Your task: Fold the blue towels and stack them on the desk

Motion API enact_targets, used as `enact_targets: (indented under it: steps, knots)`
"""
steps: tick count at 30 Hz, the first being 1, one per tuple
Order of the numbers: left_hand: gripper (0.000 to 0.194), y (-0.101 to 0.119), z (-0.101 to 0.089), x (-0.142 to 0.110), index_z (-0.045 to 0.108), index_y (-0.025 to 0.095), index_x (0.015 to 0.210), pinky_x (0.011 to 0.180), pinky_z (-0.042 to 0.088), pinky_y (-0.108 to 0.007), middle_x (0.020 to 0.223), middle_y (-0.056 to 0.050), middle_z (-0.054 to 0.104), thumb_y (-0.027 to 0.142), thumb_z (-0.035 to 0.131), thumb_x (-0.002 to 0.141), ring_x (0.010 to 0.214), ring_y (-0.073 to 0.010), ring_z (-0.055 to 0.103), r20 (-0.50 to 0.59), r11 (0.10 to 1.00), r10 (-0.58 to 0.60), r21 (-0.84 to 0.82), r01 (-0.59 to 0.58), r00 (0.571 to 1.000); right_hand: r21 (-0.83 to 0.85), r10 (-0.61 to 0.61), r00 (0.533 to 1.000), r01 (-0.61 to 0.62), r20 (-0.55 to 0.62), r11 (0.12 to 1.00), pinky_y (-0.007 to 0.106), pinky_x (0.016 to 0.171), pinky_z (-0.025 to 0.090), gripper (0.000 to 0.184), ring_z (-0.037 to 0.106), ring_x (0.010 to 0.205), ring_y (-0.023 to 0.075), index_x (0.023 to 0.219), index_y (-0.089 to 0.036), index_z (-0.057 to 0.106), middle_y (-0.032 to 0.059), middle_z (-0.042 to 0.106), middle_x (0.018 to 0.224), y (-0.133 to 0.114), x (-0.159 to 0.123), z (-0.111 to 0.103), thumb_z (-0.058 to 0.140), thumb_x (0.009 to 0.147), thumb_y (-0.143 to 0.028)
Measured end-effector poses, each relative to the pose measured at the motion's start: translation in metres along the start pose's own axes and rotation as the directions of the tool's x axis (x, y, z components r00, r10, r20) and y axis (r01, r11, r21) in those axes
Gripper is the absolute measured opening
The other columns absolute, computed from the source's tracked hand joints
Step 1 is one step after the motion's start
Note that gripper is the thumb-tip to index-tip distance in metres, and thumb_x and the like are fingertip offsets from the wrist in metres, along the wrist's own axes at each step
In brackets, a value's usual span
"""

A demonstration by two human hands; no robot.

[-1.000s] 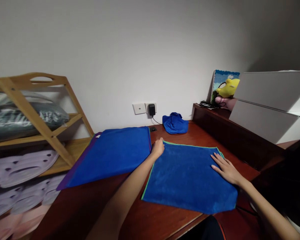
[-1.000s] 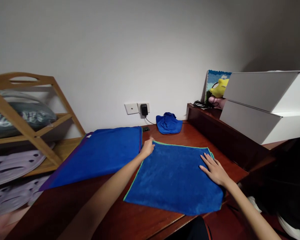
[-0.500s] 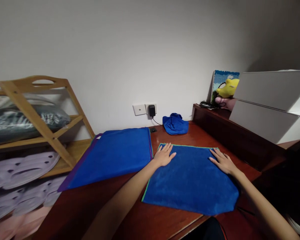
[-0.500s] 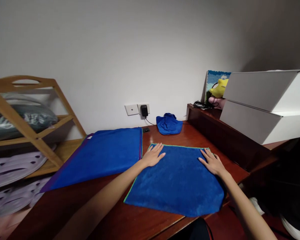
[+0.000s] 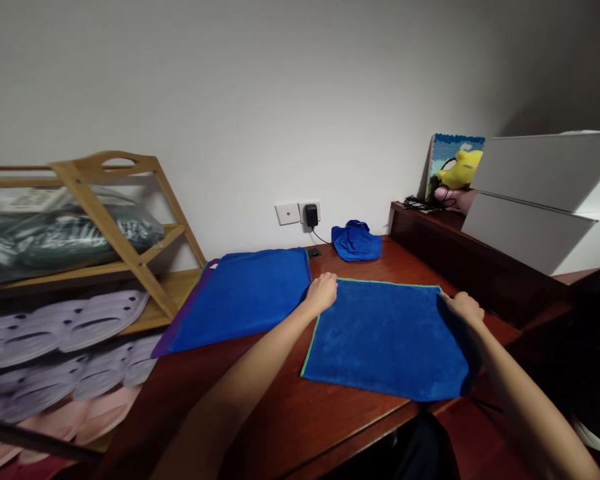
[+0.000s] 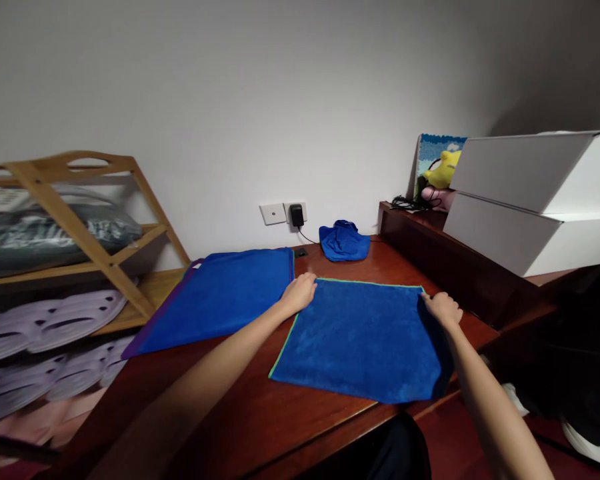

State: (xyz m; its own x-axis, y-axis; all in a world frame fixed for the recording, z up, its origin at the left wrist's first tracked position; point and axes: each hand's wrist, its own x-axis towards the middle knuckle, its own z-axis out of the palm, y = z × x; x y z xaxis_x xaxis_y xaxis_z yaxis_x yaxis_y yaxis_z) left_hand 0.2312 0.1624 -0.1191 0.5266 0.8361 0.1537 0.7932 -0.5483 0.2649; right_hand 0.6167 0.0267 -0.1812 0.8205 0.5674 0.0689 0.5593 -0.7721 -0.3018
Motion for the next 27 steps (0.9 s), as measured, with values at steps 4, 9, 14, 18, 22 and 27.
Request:
enact_targets:
  steps: [4,9,14,18,22,27]
  knots:
    - [0.037,-0.004,0.011,0.034,0.048,0.013,0.121,0.098,0.031,-0.046,0.130,-0.021,0.048,0.029,0.049,0.087,0.123,-0.0325,0.041,-0.001,0.983,-0.162,-0.091,0.161,0.987,0.053,-0.001,1.000,0.001,0.007,0.999,0.052,0.078,0.045,0.059,0.058,0.102,0.0398,0.098,-0.010,0.064,0.0285,0.062,0.105,-0.012,0.011,0.006,0.053,0.071,-0.062]
    - [0.043,-0.006,0.028,0.063,0.058,0.015,0.106,0.094,0.034,-0.048,0.121,-0.019,0.057,0.027,0.072,0.067,0.121,-0.0365,0.045,0.071,0.920,-0.292,-0.251,0.301,0.954,0.182,-0.109,0.994,0.104,0.020,0.978,0.042,0.066,0.049,0.030,0.066,0.080,0.0328,0.076,-0.016,0.064,0.0193,0.068,0.083,-0.010,0.022,0.011,0.060,0.068,-0.046]
    - [0.027,-0.014,0.021,0.070,0.063,0.017,0.066,0.076,0.045,-0.032,0.079,-0.006,0.069,0.019,0.082,0.046,0.095,-0.0292,0.062,0.188,0.796,-0.291,-0.496,0.346,0.938,0.335,-0.212,0.971,0.239,-0.113,0.912,0.033,0.068,0.048,0.031,0.066,0.082,0.0275,0.080,-0.019,0.061,0.0138,0.069,0.086,-0.001,0.018,0.006,0.053,0.071,-0.047]
    - [0.025,-0.022,0.002,0.051,0.067,0.015,0.067,0.058,0.045,-0.026,0.067,-0.003,0.067,0.031,0.081,0.054,0.074,-0.0223,0.065,0.210,0.610,-0.216,-0.734,0.299,0.954,0.436,-0.241,0.950,0.305,-0.196,0.847,0.030,0.063,0.046,0.044,0.065,0.078,0.0261,0.082,-0.017,0.064,0.0119,0.070,0.083,-0.001,0.006,-0.010,0.047,0.071,-0.057]
    - [0.038,-0.027,-0.022,0.020,0.069,0.014,0.088,0.056,0.048,-0.026,0.077,-0.005,0.071,0.041,0.078,0.062,0.070,-0.0198,0.066,0.192,0.396,-0.163,-0.886,0.243,0.968,0.483,-0.252,0.922,0.372,-0.294,0.793,0.029,0.061,0.043,0.053,0.063,0.074,0.0254,0.086,-0.016,0.065,0.0105,0.069,0.079,-0.008,-0.004,-0.033,0.045,0.072,-0.063]
    - [0.042,-0.031,-0.051,-0.011,0.069,0.011,0.091,0.065,0.054,-0.031,0.082,-0.010,0.072,0.038,0.081,0.061,0.072,-0.0208,0.068,0.143,0.210,-0.139,-0.963,0.170,0.980,0.532,-0.269,0.880,0.455,-0.392,0.714,0.028,0.062,0.041,0.055,0.059,0.071,0.0224,0.090,-0.016,0.064,0.0083,0.066,0.077,-0.028,-0.019,-0.057,0.047,0.073,-0.065]
